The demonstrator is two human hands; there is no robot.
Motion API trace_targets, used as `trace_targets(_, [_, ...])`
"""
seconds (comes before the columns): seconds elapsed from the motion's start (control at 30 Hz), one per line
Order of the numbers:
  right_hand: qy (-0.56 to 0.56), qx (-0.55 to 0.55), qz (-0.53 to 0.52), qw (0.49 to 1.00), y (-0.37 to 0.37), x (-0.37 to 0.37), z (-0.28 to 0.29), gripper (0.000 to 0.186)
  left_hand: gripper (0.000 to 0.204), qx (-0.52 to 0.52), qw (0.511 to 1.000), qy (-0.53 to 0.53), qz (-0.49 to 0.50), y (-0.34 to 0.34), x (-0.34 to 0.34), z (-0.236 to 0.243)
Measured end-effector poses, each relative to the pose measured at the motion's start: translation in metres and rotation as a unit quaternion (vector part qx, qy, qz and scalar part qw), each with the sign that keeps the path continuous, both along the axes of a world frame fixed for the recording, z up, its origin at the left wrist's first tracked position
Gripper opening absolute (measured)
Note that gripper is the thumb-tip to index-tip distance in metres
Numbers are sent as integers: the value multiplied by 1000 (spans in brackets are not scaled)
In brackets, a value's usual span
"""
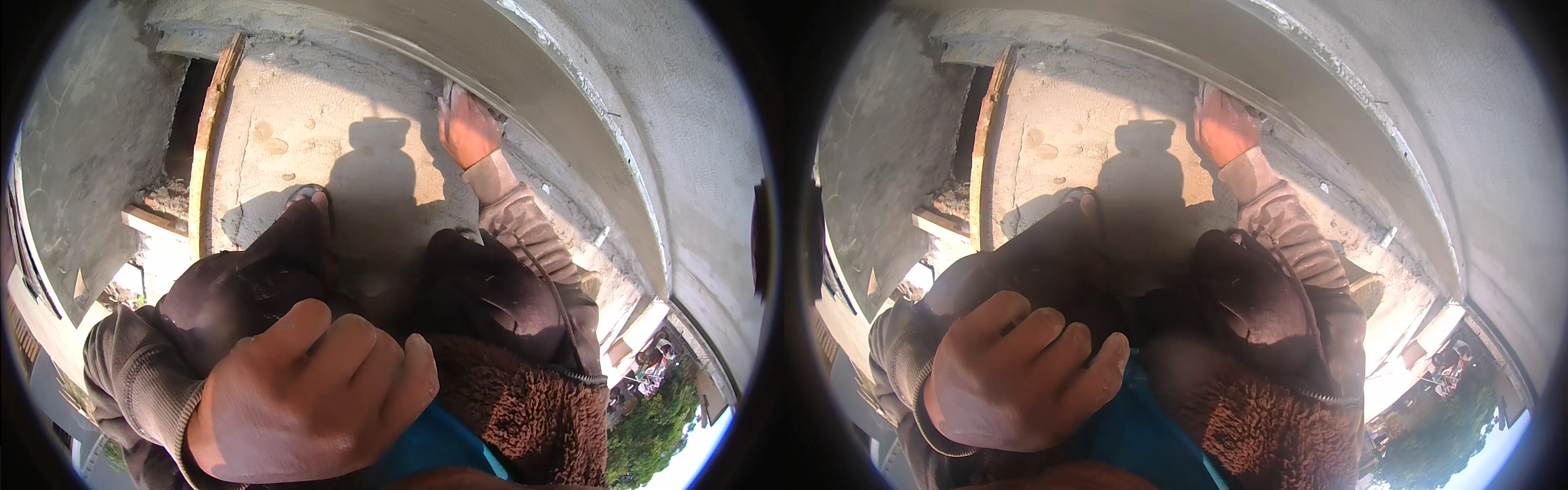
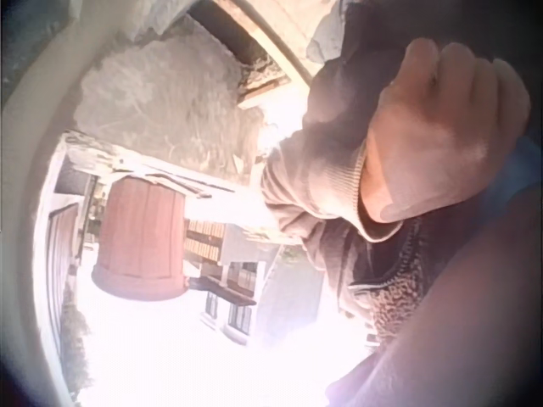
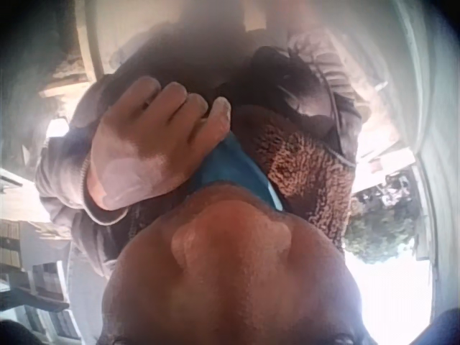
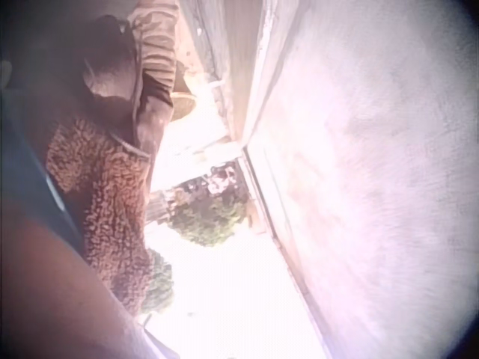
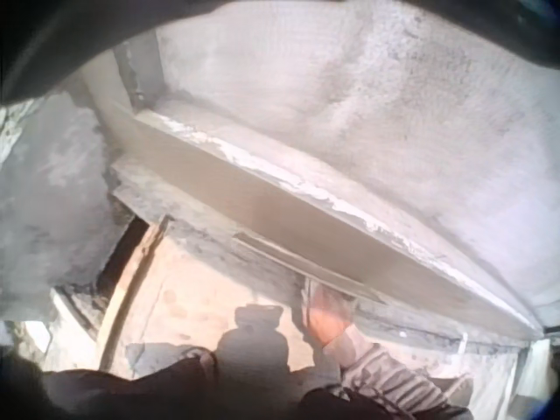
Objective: The person applies wet plaster to a curved wall using a trowel and hawk. They scoop plaster from a bucket, spread it onto the wall, and smooth the surface repeatedly.
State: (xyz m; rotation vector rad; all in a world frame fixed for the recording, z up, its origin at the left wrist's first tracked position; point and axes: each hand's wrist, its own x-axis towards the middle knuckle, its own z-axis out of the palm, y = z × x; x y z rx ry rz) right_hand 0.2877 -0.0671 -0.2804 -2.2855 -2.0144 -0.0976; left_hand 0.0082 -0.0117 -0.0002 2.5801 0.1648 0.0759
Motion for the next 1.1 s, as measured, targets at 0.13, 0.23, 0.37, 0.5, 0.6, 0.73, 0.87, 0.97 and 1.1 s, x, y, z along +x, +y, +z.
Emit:
trace_targets(0.13, [36, -27, -33, 998, 27, -5, 6, 31, 25, -2, 1000, 7, 9, 4, -13, 5])
trace_targets(0.23, [8, -19, -37, 999, 31, -3, 28, 33, 24, 6, 1000, -10, 9, 6, -22, -2])
trace_targets(0.37, [-3, 53, -7, 999, 31, -2, 68, 34, 23, 9, 1000, -8, 1, 10, -27, -4])
trace_targets(0.5, [-13, 63, -24, 998, 26, -1, 115, 34, 20, -7, 1000, -11, -13, 13, -28, -3])
trace_targets(0.6, [-3, 118, -1, 993, 26, -6, 146, 35, 20, -8, 1000, 2, -13, 14, -30, -2])
trace_targets(0.73, [21, 107, 15, 994, 13, -25, 140, 31, 20, -9, 1000, -3, -15, 19, -30, -4])
trace_targets(0.87, [42, -21, 2, 999, 20, -41, 65, 27, 21, -15, 999, -13, -33, 24, -31, -3])
trace_targets(0.97, [56, 27, 36, 997, 47, -39, 18, 26, 21, 2, 1000, -7, -20, 20, -34, -2])
trace_targets(1.1, [82, -11, -3, 997, 63, -40, 3, 24, 22, -8, 1000, 6, -27, 24, -38, -5])
